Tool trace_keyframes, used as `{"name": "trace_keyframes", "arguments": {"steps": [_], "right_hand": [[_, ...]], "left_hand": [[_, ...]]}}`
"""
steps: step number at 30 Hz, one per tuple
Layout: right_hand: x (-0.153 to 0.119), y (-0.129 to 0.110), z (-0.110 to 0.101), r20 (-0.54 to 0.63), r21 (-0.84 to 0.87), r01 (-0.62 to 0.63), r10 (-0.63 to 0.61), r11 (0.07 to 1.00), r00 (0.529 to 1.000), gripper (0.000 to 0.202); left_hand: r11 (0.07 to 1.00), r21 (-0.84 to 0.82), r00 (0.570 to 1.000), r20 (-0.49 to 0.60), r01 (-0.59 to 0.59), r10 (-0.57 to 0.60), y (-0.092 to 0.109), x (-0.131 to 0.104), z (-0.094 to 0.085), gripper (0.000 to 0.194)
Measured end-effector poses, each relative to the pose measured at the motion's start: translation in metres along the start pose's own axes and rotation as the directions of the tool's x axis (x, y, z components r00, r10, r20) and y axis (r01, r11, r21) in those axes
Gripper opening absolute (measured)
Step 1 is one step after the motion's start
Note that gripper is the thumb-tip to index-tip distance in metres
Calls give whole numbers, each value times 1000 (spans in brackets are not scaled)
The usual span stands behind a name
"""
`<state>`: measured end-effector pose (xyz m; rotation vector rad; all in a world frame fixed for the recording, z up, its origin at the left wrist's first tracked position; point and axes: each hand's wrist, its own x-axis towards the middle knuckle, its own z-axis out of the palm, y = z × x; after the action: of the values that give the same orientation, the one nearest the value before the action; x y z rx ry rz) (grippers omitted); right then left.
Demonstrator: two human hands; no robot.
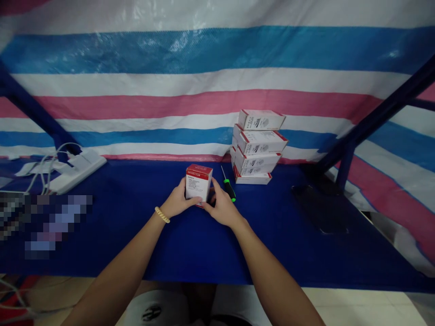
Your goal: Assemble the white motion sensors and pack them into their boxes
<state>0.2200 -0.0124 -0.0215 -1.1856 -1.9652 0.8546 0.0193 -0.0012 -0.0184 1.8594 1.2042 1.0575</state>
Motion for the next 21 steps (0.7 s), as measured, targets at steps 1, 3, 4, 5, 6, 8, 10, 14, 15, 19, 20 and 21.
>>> {"name": "trace_keyframes", "arguments": {"steps": [1, 3, 4, 5, 6, 8, 10, 14, 15, 19, 20, 21], "right_hand": [[-1, 0, 0, -6, 0, 5, -5, 1000, 1000, 92], [-2, 0, 0, -44, 14, 52, -51, 999, 998, 96], [-2, 1, 0, -94, 23, 94, -91, 995, 991, 100], [-2, 2, 0, -168, 34, 144, -136, 989, 976, 102], [-3, 3, -1, -253, 45, 196, -179, 979, 951, 103], [-2, 5, -3, -409, 55, 279, -234, 959, 882, 96], [-1, 6, -5, -465, 40, 312, -259, 949, 847, 73], [2, 6, -10, -457, 98, 288, -214, 953, 863, 38], [2, 6, -11, -461, 162, 275, -174, 948, 870, 39], [3, 4, -12, -386, 435, 187, -5, 881, 922, 53], [4, 3, -13, -365, 482, 157, 35, 862, 930, 56], [4, 1, -14, -358, 517, 129, 77, 846, 931, 57]], "left_hand": [[999, -7, 998, 47, 37, -36, 2, 0, -3, 77], [997, -55, 991, 120, 60, -53, 5, 0, -8, 66], [995, -91, 989, 146, 48, -34, 6, 0, -9, 65], [991, -128, 986, 165, 26, -5, 7, 1, -11, 66], [988, -157, 984, 176, -1, 29, 8, 1, -12, 67], [985, -164, 981, 175, -54, 83, 10, 1, -14, 69], [989, -118, 983, 153, -87, 104, 10, 1, -16, 72], [989, -144, 996, 73, -33, 43, 1, 1, -16, 77], [983, -183, 999, 48, 2, 7, -1, 0, -16, 78], [948, -308, 996, -11, 79, -86, -2, -1, -11, 82], [940, -331, 996, -20, 77, -88, 0, -1, -9, 81], [929, -363, 996, -26, 71, -86, 3, -1, -8, 79]]}}
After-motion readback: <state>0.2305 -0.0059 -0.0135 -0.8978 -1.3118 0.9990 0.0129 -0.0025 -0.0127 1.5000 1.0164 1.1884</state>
